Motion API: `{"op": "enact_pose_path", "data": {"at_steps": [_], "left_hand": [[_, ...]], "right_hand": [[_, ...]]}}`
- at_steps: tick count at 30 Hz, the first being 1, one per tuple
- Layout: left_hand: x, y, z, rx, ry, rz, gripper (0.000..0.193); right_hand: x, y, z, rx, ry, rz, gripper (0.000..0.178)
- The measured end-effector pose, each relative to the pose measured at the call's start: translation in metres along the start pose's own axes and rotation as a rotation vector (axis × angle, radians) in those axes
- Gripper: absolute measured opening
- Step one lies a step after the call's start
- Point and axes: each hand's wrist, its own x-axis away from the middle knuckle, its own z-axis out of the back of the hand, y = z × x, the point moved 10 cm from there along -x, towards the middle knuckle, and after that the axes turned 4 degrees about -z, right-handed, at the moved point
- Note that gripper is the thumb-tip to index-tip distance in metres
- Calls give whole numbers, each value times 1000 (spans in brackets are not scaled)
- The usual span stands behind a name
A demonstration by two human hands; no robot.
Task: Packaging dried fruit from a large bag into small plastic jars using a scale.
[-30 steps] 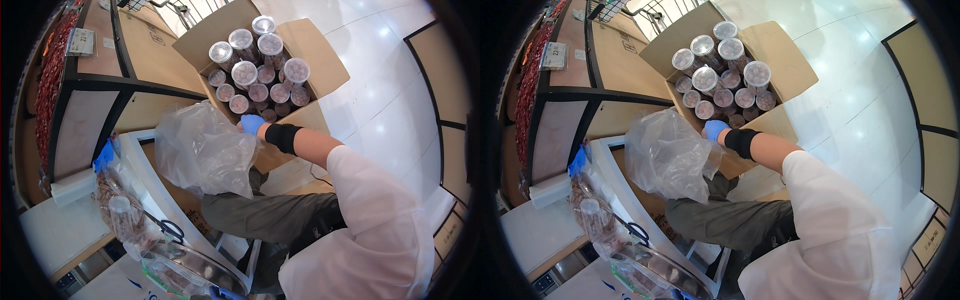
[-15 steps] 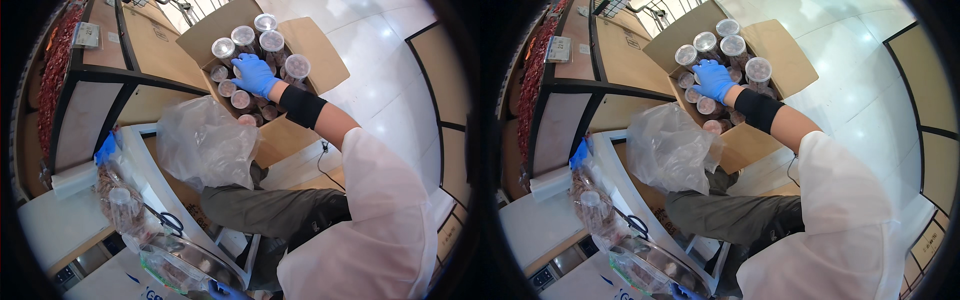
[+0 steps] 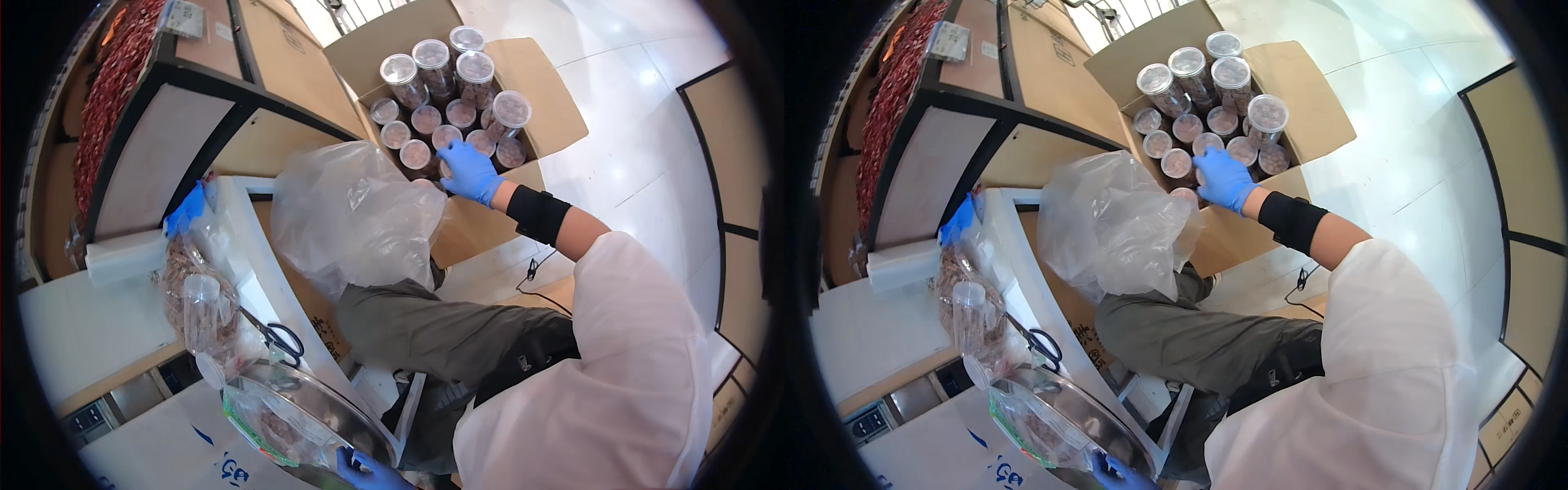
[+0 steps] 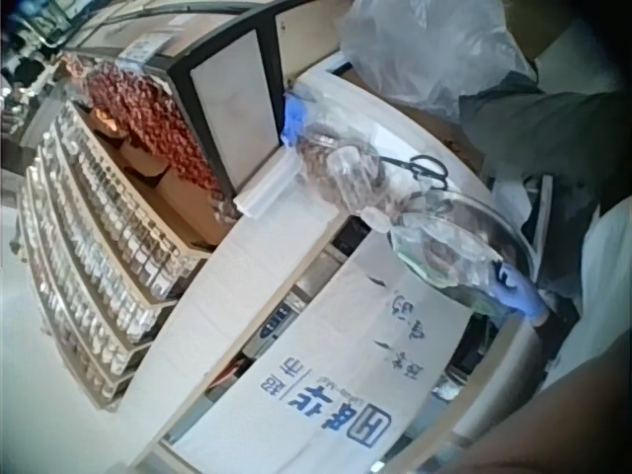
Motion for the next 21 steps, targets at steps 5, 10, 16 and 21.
{"op": "enact_pose_path", "data": {"at_steps": [5,10,16,21], "left_hand": [[3,-2,7,166,11,96,34],[11,-23,9,210,-43,52,32],[12,-52,29,140,-77,81,27],[23,-127,22,204,16,107,15]], "right_hand": [[-8,45,-76,14,-335,-119,51],[-12,56,-71,-47,-347,-159,37],[8,29,38,-403,165,-63,17],[30,12,95,-442,187,-109,21]]}}
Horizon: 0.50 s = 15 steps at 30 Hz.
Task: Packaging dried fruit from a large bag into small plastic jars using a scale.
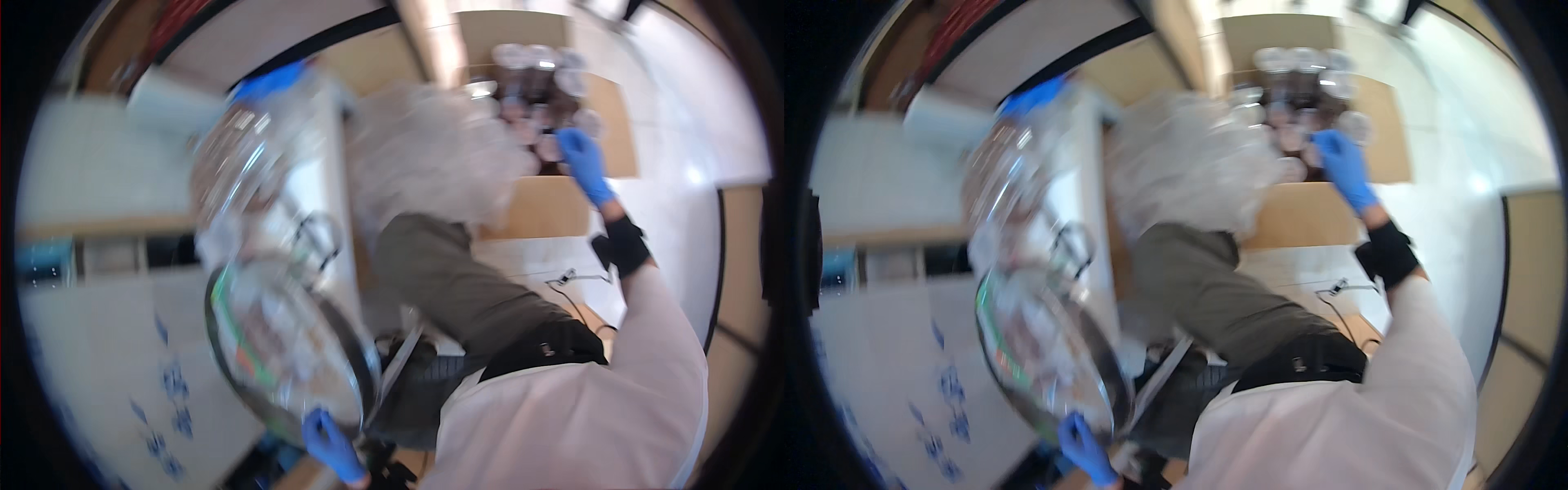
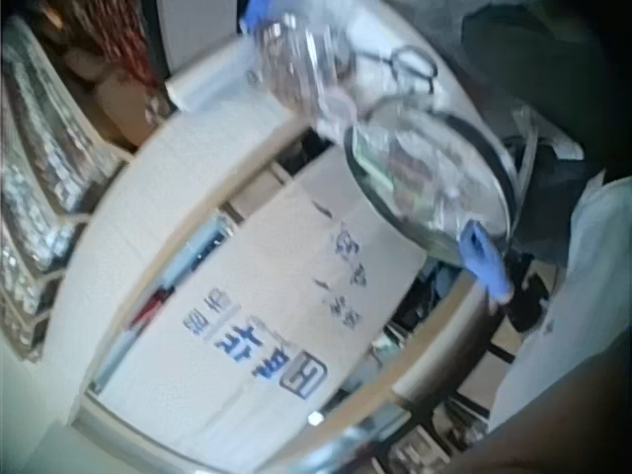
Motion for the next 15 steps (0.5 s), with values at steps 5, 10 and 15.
{"op": "enact_pose_path", "data": {"at_steps": [5,10,15], "left_hand": [[-8,-4,-14,-11,-142,67,26],[-5,-10,-17,-40,-127,16,35],[-4,-13,-12,60,-89,17,39]], "right_hand": [[37,-114,-2,-265,-152,132,31],[116,-269,-82,-237,-509,355,26],[166,-365,-159,20,-576,841,21]]}}
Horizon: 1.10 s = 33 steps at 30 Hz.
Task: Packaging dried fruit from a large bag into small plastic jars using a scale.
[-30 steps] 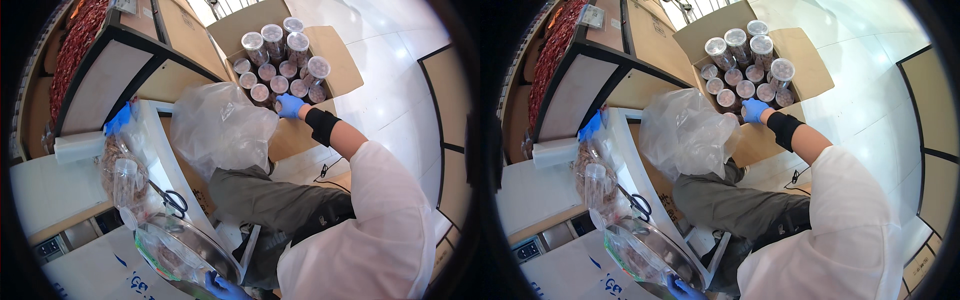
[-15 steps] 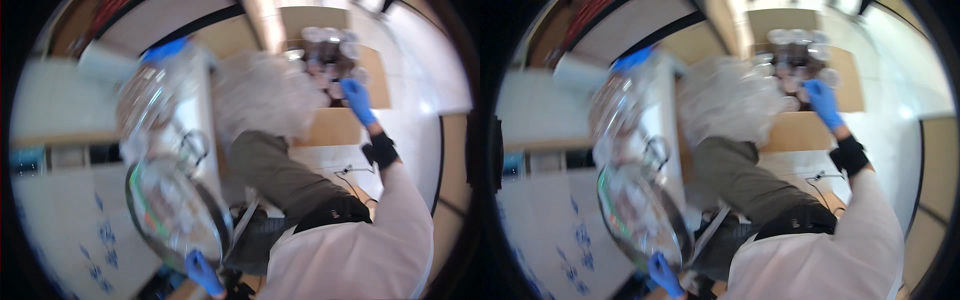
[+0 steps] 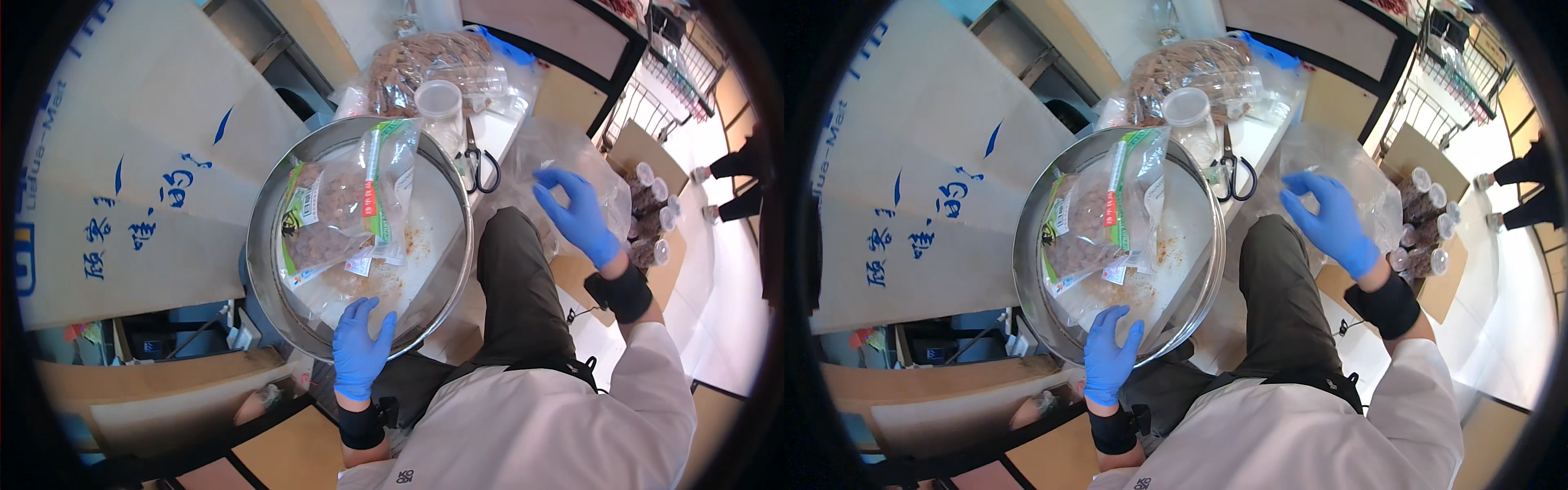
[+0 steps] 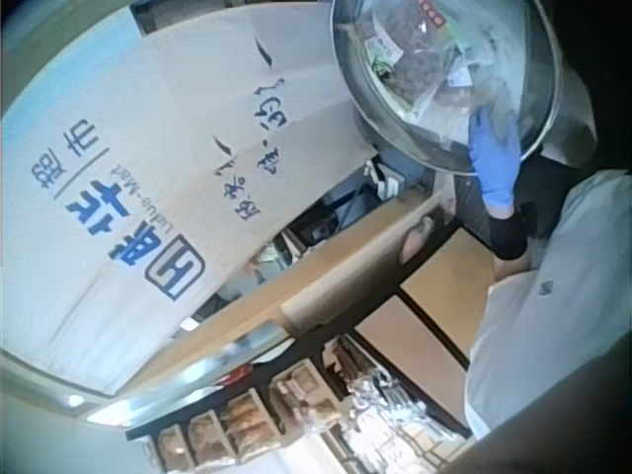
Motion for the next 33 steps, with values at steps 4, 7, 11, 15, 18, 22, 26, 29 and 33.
{"op": "enact_pose_path", "data": {"at_steps": [4,7,11,15,18,22,26,29,33], "left_hand": [[-1,-2,4,76,51,22,37],[3,1,5,90,60,31,34],[8,1,9,82,126,2,33],[11,0,11,109,169,4,32],[11,0,16,84,219,-11,33],[11,3,18,70,237,-15,33],[12,3,19,50,259,-11,33],[13,-1,17,56,265,7,36],[15,-7,15,66,250,41,37]], "right_hand": [[-61,-18,-28,-149,119,59,50],[-110,-41,-40,-19,182,155,62],[-156,-60,-77,52,182,130,73],[-172,-38,-97,86,140,-69,86],[-171,-44,-100,107,99,-33,88],[-178,-30,-90,33,86,-14,82],[-191,-24,-66,-66,146,15,79],[-185,-36,-44,-93,158,20,76],[-170,-49,-5,-156,249,77,69]]}}
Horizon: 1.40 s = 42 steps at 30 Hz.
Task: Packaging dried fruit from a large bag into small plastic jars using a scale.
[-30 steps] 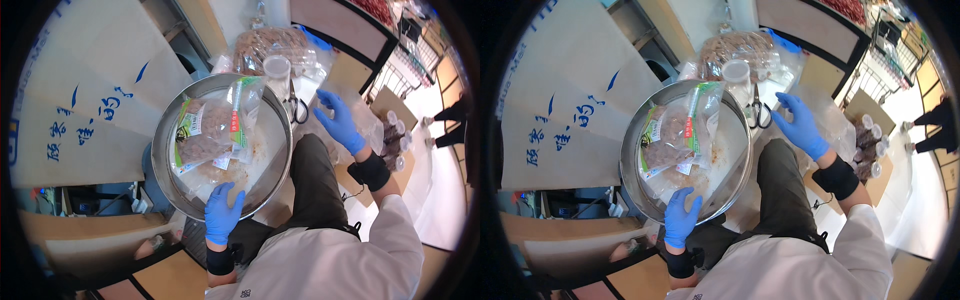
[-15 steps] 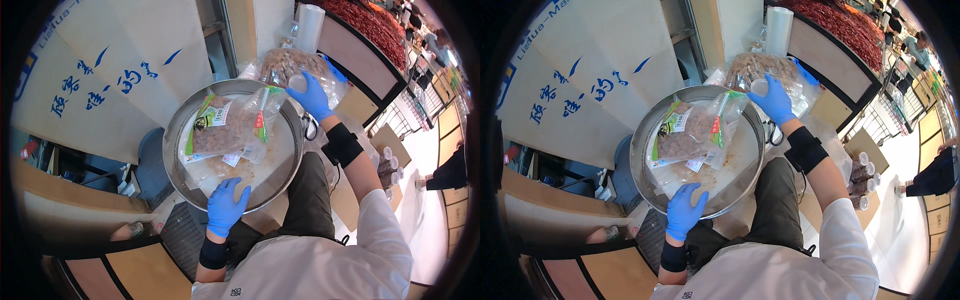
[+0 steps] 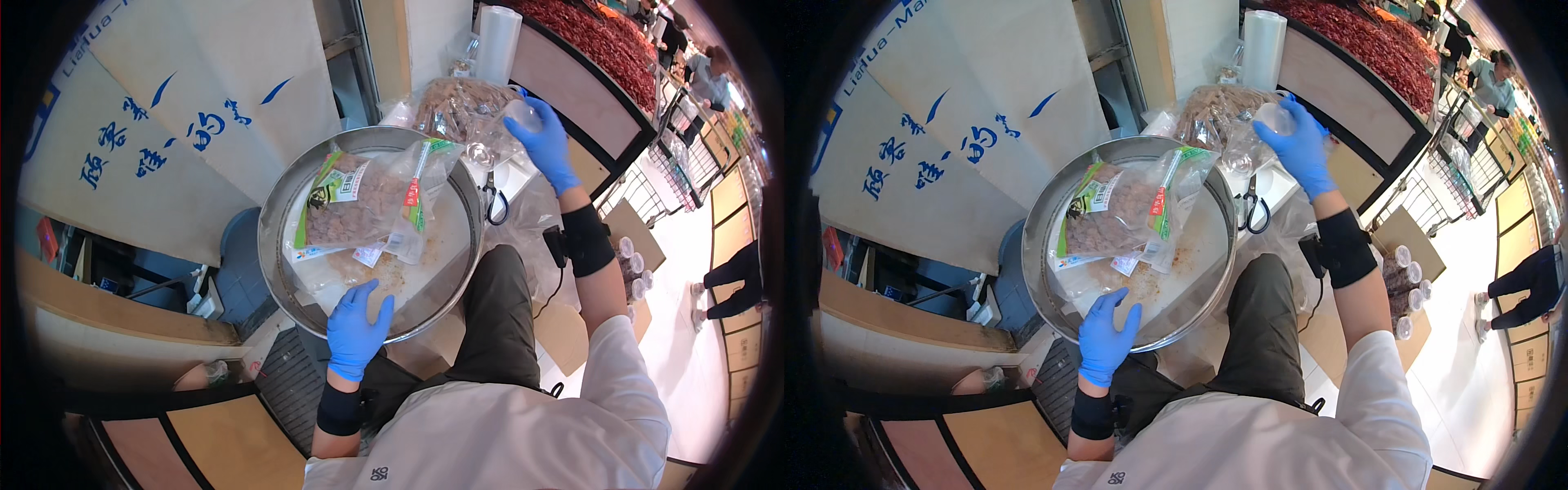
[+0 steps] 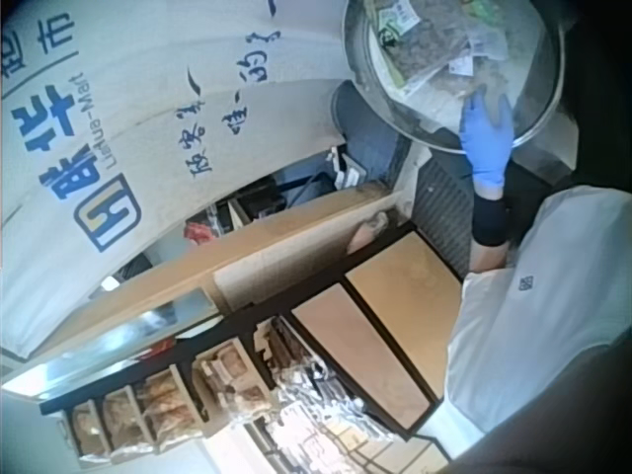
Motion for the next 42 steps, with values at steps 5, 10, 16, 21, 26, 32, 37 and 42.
{"op": "enact_pose_path", "data": {"at_steps": [5,10,16,21,26,32,37,42], "left_hand": [[2,2,10,68,120,-55,41],[0,5,6,33,90,-57,41],[1,7,10,85,109,-82,40],[3,18,17,146,111,-94,49],[5,66,24,256,49,-240,76],[13,111,9,490,94,-303,94],[24,109,-13,918,-498,-270,98],[90,65,-56,1515,-999,471,86]], "right_hand": [[12,13,31,-20,-42,-78,64],[30,90,14,61,-34,-223,65],[33,92,19,-33,-34,-242,63],[51,48,62,-245,-33,-207,60],[102,-63,73,-162,-163,-11,56],[181,-154,48,-381,-582,123,87],[188,-150,31,-524,-918,193,89],[200,-174,13,-656,-1074,375,79]]}}
